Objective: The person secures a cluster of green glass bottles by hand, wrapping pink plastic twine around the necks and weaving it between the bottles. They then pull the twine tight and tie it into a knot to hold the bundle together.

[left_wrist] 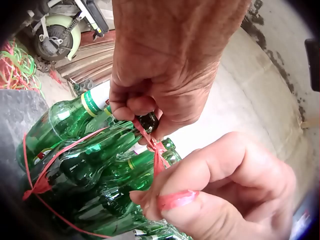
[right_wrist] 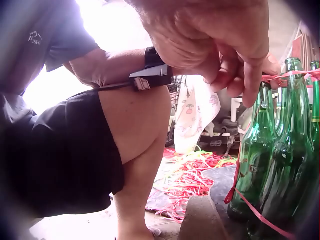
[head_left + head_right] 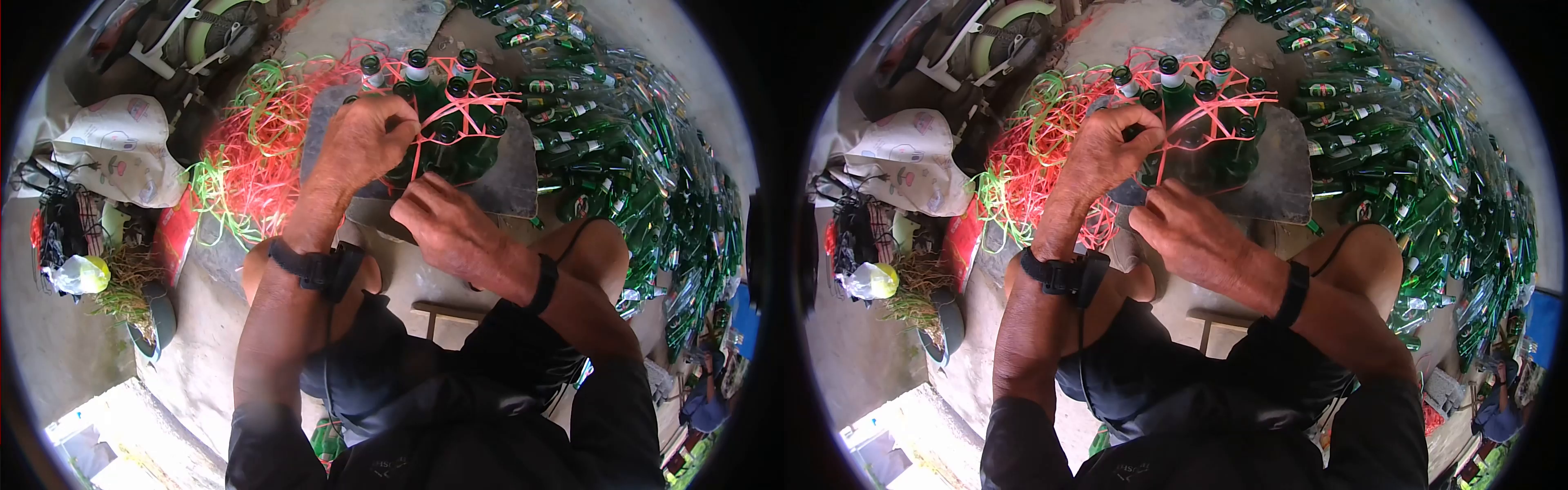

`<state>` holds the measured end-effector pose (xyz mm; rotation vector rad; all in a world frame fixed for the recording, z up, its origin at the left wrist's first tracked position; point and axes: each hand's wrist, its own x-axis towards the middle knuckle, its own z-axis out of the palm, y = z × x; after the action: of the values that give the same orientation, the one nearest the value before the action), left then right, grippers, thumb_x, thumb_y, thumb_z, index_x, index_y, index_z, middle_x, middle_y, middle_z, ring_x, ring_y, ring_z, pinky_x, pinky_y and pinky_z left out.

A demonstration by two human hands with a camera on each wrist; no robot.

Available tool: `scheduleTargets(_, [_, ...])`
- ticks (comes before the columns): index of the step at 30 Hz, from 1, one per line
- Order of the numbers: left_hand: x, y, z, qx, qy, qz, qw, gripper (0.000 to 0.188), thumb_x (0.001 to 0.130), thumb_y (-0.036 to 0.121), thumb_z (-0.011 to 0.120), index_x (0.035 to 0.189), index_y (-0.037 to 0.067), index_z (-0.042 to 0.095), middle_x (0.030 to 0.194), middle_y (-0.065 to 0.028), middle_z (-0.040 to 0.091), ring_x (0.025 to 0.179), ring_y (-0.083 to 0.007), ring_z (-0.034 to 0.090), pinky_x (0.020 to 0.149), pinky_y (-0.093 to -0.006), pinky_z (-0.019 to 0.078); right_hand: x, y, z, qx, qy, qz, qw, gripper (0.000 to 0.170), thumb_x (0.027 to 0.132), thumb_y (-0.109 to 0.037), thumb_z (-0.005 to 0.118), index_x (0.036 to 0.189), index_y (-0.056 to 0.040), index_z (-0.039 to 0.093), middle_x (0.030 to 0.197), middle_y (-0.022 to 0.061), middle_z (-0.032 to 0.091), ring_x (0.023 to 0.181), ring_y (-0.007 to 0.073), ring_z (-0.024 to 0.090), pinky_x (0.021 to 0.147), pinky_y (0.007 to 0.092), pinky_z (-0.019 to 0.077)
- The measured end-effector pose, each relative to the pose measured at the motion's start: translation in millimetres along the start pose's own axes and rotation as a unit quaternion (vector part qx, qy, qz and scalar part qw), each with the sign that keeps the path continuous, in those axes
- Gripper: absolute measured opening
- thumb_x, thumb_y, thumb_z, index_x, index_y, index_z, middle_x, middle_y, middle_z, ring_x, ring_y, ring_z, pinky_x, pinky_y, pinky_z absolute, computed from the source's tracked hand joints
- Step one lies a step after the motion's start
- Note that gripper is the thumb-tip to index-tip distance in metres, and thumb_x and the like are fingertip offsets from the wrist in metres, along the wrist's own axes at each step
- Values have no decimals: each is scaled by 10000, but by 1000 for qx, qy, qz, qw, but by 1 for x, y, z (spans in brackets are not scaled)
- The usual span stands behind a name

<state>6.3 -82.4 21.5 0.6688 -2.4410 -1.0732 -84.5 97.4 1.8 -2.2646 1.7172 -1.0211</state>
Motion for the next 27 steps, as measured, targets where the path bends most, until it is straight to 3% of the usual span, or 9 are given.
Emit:
scheduleTargets(7, [2,-7,2,1,7,39,999,75,931,68,748,976,8,756,869,-78,747,779,-132,677,713,-322,539,3,-4,-3,9,3,0,1000,198,761,64,618,941,-14,593,954,143,571,948,345,587,812,453,537])
scheduleTargets(16, [-1,2,0,4,10,20,1000,93,929,82,751,987,11,766,837,-86,748,741,-139,669,695,-337,537,3,2,-4,0,-14,-9,1000,223,777,58,657,985,-17,624,984,123,591,950,331,604,825,442,553])
scheduleTargets(20, [0,0,-2,-14,10,25,1000,105,928,92,755,989,9,768,824,-94,746,726,-142,669,690,-343,538,7,-3,-15,6,-26,-8,1000,214,839,41,689,1041,-29,680,1021,91,637,912,294,663,768,412,586])
scheduleTargets(22, [0,2,-3,-32,-1,-2,999,150,873,140,736,973,35,772,861,-194,739,798,-360,735,719,-439,555,12,-6,-27,14,-22,-8,1000,209,862,39,689,1058,-33,695,1032,82,654,884,282,685,745,402,596])
scheduleTargets(25, [0,0,-2,-34,9,2,999,157,876,148,740,978,35,774,872,-194,741,819,-367,735,740,-445,555,24,-4,-58,61,-6,9,998,191,845,15,688,1025,-50,677,1004,92,653,782,286,697,670,415,583])
scheduleTargets(26, [-1,1,-2,-34,11,0,999,157,876,148,740,978,35,774,872,-194,741,819,-367,735,740,-445,555,29,3,-67,28,51,23,998,179,863,11,688,1030,-51,680,978,101,654,783,307,701,663,423,582])
scheduleTargets(27, [-2,5,-3,-15,8,2,1000,138,899,124,750,986,20,773,859,-156,747,782,-268,716,726,-399,553,33,13,-74,-4,107,37,994,167,881,8,688,1036,-53,684,952,110,655,784,329,704,655,430,581])
